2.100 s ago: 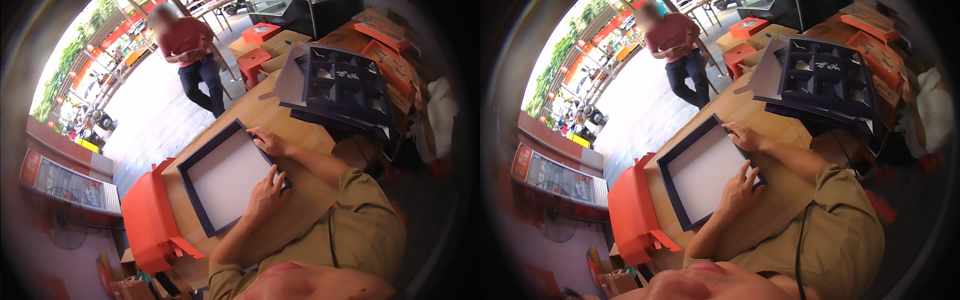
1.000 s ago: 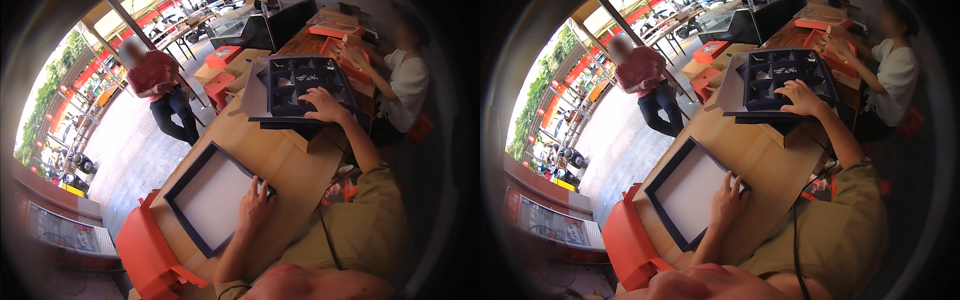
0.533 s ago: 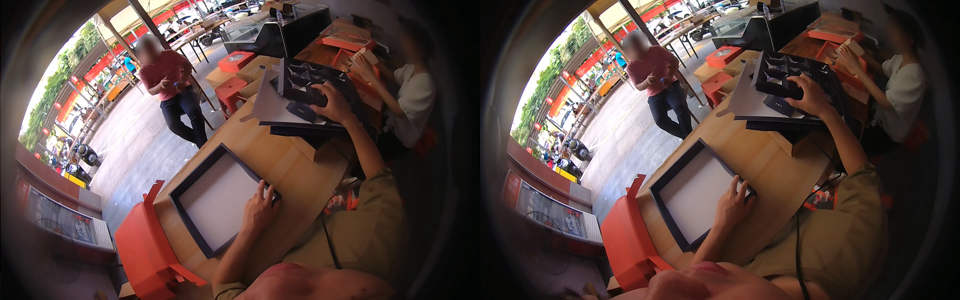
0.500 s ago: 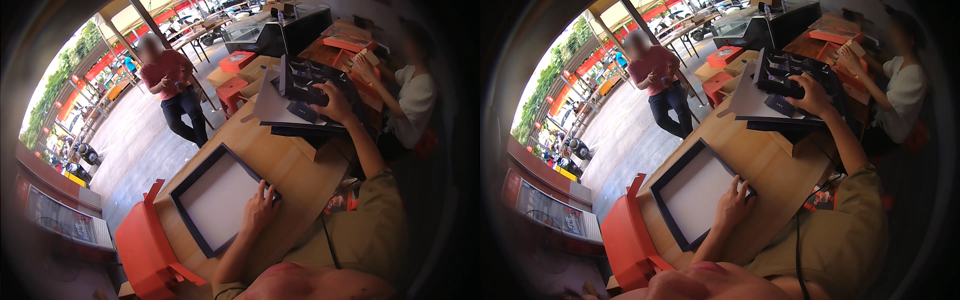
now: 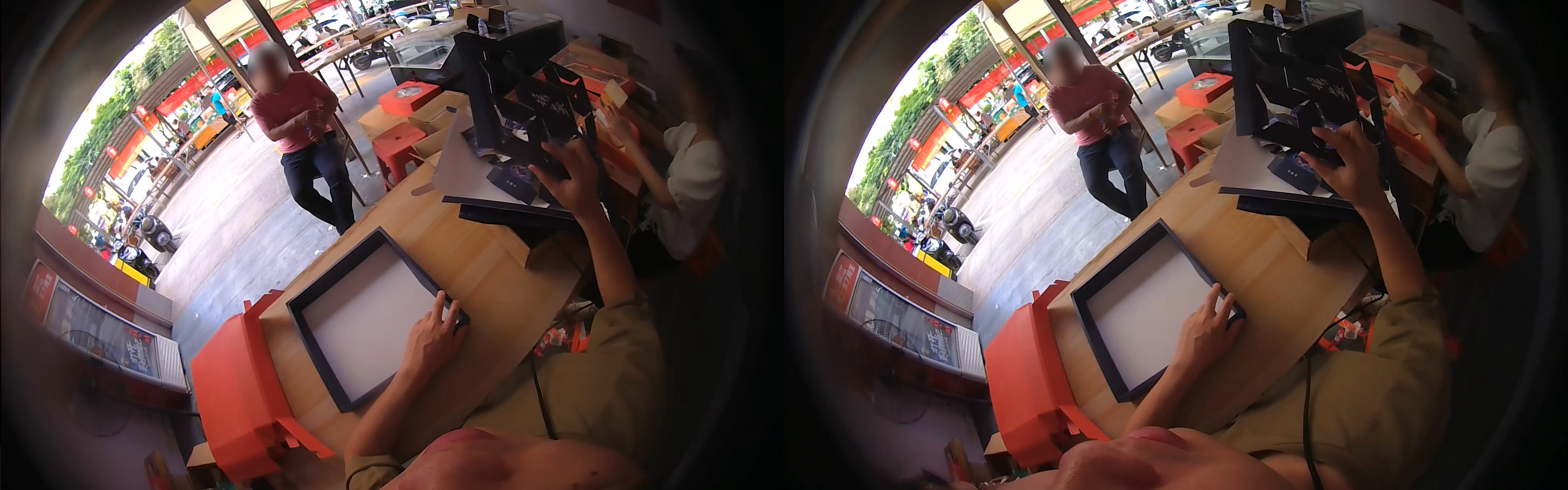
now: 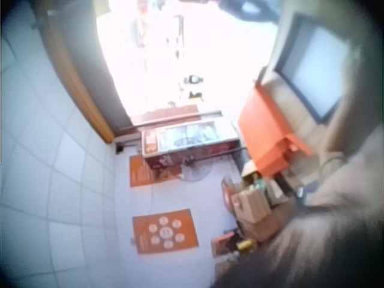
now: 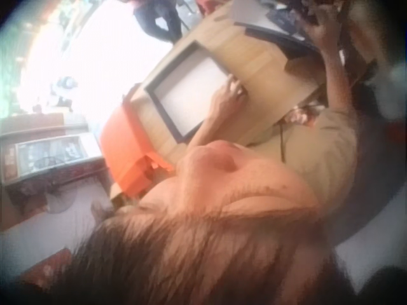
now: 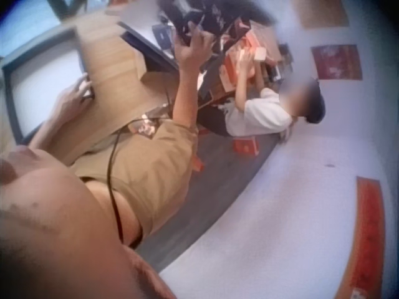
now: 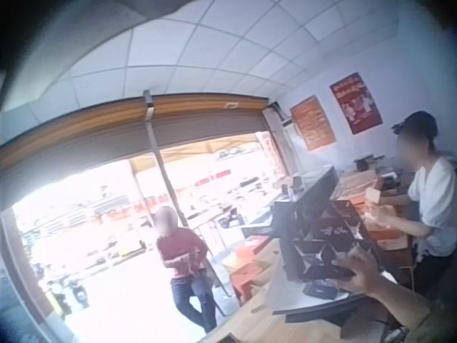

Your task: The person assembles a cardboard box by hand by folding and interlocking the sides and corner tabs of the base and lid on a wooden table.

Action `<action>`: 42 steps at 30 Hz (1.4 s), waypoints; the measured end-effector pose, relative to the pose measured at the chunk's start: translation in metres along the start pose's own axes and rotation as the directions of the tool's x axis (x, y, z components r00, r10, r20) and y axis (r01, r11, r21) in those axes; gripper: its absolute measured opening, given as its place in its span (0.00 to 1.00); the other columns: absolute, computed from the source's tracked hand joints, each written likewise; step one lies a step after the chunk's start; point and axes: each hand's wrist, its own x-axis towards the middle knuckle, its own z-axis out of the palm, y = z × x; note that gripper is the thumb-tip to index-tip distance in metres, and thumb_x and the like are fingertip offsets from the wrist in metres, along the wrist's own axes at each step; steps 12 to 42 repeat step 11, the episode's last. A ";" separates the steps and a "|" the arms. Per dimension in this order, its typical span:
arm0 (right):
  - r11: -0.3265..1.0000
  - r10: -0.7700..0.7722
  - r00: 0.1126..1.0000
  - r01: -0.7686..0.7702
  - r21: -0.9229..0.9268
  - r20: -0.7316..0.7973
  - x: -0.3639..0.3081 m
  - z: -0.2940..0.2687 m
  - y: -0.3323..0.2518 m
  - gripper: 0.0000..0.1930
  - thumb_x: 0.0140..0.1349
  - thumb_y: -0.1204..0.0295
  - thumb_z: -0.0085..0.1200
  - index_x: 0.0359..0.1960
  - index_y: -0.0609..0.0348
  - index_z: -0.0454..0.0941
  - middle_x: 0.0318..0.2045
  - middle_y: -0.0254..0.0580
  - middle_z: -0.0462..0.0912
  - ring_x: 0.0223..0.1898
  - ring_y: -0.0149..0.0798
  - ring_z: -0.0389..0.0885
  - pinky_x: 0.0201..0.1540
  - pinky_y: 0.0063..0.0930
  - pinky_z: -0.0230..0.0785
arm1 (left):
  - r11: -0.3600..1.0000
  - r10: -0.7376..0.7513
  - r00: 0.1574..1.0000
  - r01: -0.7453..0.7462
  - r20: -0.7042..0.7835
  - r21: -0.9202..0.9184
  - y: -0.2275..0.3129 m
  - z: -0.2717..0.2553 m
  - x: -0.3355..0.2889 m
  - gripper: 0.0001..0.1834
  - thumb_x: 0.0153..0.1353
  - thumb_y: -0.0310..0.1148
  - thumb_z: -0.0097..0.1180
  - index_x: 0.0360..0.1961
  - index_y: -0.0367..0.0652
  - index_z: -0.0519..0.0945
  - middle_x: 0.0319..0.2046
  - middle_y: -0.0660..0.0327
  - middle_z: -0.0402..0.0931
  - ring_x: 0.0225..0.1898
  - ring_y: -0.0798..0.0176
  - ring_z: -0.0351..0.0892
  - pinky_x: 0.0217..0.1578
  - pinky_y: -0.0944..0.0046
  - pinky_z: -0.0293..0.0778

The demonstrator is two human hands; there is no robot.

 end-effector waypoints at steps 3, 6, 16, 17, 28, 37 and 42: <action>0.996 -0.086 0.996 0.086 0.031 -0.023 0.006 0.001 -0.020 0.30 0.49 0.65 0.82 0.57 0.46 0.86 0.33 0.34 0.75 0.30 0.35 0.78 0.30 0.29 0.72 | 1.000 -0.002 1.000 0.002 -0.001 0.012 0.000 -0.001 -0.001 0.31 0.66 0.43 0.68 0.66 0.43 0.76 0.70 0.40 0.68 0.49 0.40 0.87 0.44 0.46 0.84; 0.987 -0.152 0.988 0.151 0.060 0.014 0.004 0.003 -0.038 0.32 0.47 0.64 0.81 0.58 0.44 0.86 0.31 0.32 0.75 0.27 0.33 0.77 0.27 0.28 0.71 | 1.000 -0.007 1.000 0.007 -0.002 0.021 -0.001 0.001 -0.002 0.31 0.64 0.43 0.69 0.66 0.45 0.76 0.71 0.42 0.68 0.48 0.43 0.87 0.45 0.47 0.84; 0.938 -0.304 0.950 0.285 0.195 0.073 -0.009 0.016 -0.064 0.32 0.51 0.56 0.79 0.61 0.42 0.86 0.30 0.30 0.76 0.27 0.33 0.77 0.27 0.28 0.73 | 0.999 0.005 1.000 -0.005 -0.003 0.038 -0.002 0.002 0.000 0.33 0.65 0.46 0.69 0.67 0.45 0.76 0.71 0.41 0.67 0.51 0.40 0.86 0.47 0.47 0.84; 0.938 -0.304 0.950 0.285 0.195 0.073 -0.009 0.016 -0.064 0.32 0.51 0.56 0.79 0.61 0.42 0.86 0.30 0.30 0.76 0.27 0.33 0.77 0.27 0.28 0.73 | 0.999 0.005 1.000 -0.005 -0.003 0.038 -0.002 0.002 0.000 0.33 0.65 0.46 0.69 0.67 0.45 0.76 0.71 0.41 0.67 0.51 0.40 0.86 0.47 0.47 0.84; 0.938 -0.304 0.950 0.285 0.195 0.073 -0.009 0.016 -0.064 0.32 0.51 0.56 0.79 0.61 0.42 0.86 0.30 0.30 0.76 0.27 0.33 0.77 0.27 0.28 0.73 | 0.999 0.005 1.000 -0.005 -0.003 0.038 -0.002 0.002 0.000 0.33 0.65 0.46 0.69 0.67 0.45 0.76 0.71 0.41 0.67 0.51 0.40 0.86 0.47 0.47 0.84; 0.938 -0.304 0.950 0.285 0.195 0.073 -0.009 0.016 -0.064 0.32 0.51 0.56 0.79 0.61 0.42 0.86 0.30 0.30 0.76 0.27 0.33 0.77 0.27 0.28 0.73 | 0.999 0.005 1.000 -0.005 -0.003 0.038 -0.002 0.002 0.000 0.33 0.65 0.46 0.69 0.67 0.45 0.76 0.71 0.41 0.67 0.51 0.40 0.86 0.47 0.47 0.84; 0.938 -0.304 0.950 0.285 0.195 0.073 -0.009 0.016 -0.064 0.32 0.51 0.56 0.79 0.61 0.42 0.86 0.30 0.30 0.76 0.27 0.33 0.77 0.27 0.28 0.73 | 0.999 0.005 1.000 -0.005 -0.003 0.038 -0.002 0.002 0.000 0.33 0.65 0.46 0.69 0.67 0.45 0.76 0.71 0.41 0.67 0.51 0.40 0.86 0.47 0.47 0.84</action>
